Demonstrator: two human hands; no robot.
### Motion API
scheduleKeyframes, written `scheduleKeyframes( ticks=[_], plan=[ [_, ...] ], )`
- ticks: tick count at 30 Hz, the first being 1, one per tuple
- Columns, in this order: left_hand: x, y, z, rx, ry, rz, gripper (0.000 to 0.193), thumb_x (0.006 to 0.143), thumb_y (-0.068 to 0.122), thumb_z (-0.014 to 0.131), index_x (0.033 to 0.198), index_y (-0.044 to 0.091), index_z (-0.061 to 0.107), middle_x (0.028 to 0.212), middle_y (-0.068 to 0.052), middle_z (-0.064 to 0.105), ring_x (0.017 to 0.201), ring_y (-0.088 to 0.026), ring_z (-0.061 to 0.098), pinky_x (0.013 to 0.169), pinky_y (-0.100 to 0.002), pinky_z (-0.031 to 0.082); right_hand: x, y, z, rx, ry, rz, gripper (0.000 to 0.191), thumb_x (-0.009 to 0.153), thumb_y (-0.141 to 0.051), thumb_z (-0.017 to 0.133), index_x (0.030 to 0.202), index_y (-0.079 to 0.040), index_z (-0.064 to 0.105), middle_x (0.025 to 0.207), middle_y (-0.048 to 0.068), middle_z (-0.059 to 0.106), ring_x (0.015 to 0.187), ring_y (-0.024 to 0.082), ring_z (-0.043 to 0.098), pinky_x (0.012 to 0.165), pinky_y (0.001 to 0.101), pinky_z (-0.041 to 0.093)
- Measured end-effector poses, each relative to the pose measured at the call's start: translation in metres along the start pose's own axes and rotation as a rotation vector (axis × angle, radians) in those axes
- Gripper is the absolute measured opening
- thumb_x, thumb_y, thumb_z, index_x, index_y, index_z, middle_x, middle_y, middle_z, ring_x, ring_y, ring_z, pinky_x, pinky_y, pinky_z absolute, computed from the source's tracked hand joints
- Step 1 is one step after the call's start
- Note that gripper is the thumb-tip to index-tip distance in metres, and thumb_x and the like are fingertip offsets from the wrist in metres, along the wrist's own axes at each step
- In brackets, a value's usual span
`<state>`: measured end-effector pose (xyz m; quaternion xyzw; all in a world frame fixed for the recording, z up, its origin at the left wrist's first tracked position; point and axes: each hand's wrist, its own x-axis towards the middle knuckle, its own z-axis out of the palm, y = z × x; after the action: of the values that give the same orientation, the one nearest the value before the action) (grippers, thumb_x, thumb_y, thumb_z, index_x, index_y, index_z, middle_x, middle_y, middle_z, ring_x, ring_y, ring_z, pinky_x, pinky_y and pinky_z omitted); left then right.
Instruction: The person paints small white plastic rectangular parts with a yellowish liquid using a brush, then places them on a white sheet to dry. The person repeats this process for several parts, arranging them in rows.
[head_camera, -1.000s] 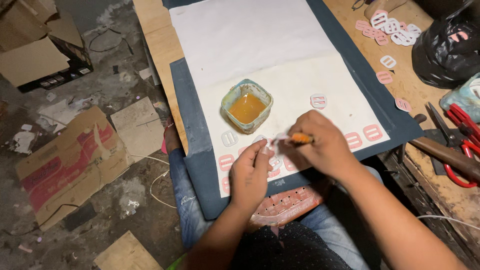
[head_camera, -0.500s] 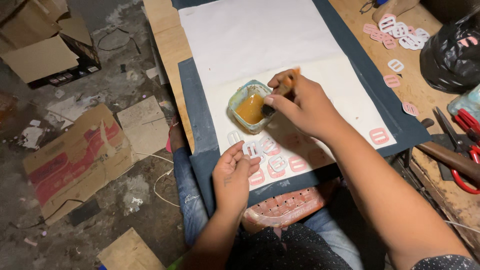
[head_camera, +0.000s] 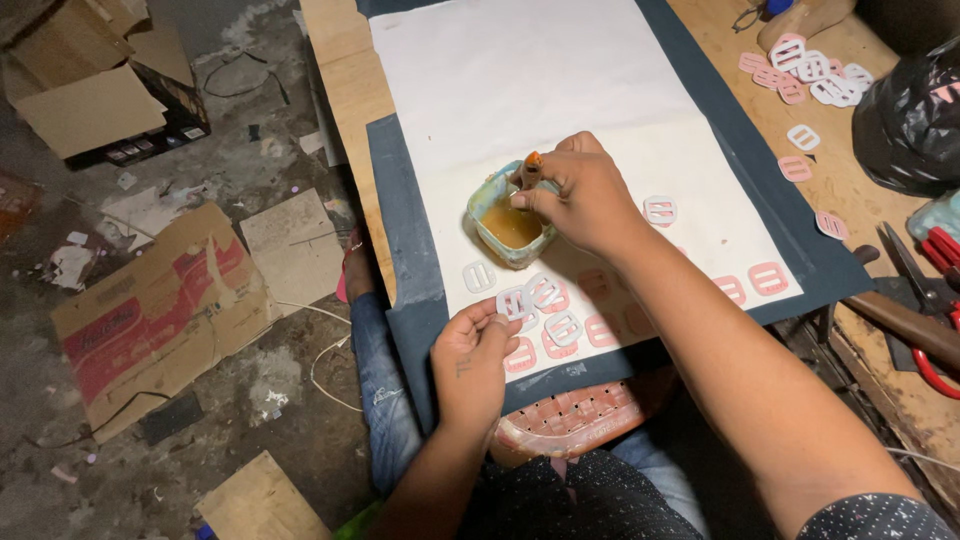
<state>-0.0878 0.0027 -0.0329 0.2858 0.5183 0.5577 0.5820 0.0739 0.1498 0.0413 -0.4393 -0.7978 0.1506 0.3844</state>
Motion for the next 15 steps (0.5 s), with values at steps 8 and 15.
scheduleKeyframes(
  ticks=[8,15],
  plan=[
    [0.000,0.003,-0.001,-0.056,-0.004,0.027,0.029,0.092,0.003,0.062,0.118,-0.010,0.065,0.104,-0.013,0.074,0.094,-0.016,0.071,0.082,-0.028,0.058,-0.011,-0.021,-0.023,0.094,0.102,-0.037,0.017,0.091,-0.014,0.081,0.105,-0.006,0.076,0.096,0.007,0.073,0.095,0.021,0.063,0.082,0.0320,0.054],
    [0.005,0.010,0.004,-0.098,0.017,-0.006,0.032,0.092,0.003,0.063,0.121,-0.010,0.065,0.104,-0.014,0.074,0.091,-0.016,0.069,0.081,-0.026,0.056,-0.064,-0.059,-0.030,0.377,0.104,0.362,0.019,0.091,-0.015,0.077,0.105,-0.003,0.071,0.096,0.005,0.076,0.088,0.011,0.071,0.080,0.0256,0.057]
  ],
)
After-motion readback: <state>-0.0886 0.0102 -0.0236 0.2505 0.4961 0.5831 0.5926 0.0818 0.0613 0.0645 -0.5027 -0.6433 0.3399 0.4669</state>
